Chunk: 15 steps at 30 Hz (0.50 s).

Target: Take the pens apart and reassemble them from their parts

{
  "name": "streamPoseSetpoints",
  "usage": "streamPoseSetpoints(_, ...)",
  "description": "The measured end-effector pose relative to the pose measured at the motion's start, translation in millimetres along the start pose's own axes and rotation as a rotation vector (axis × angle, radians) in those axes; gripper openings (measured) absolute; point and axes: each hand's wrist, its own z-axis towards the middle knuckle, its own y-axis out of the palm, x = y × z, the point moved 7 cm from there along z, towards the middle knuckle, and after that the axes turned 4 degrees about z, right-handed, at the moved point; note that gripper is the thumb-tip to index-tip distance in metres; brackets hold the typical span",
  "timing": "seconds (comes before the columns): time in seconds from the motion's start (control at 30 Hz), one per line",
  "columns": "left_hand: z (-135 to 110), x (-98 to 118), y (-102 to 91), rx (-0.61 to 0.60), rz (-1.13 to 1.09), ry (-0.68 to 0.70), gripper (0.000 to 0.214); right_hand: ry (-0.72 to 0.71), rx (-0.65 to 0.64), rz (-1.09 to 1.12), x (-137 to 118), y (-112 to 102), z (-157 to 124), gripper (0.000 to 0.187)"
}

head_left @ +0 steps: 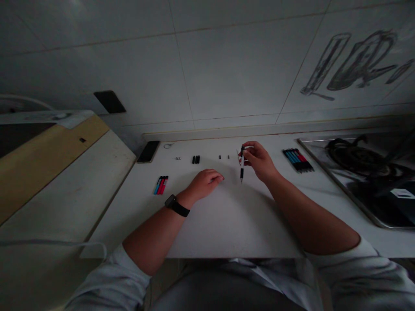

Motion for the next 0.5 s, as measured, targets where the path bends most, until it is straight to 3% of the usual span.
streamPoseSetpoints(0.5,-0.6,2.2,-1.7,-0.002,-0.021,-0.001,0.029,0.009,0.005,-0.015,-0.8,-7.8,4.1,0.041)
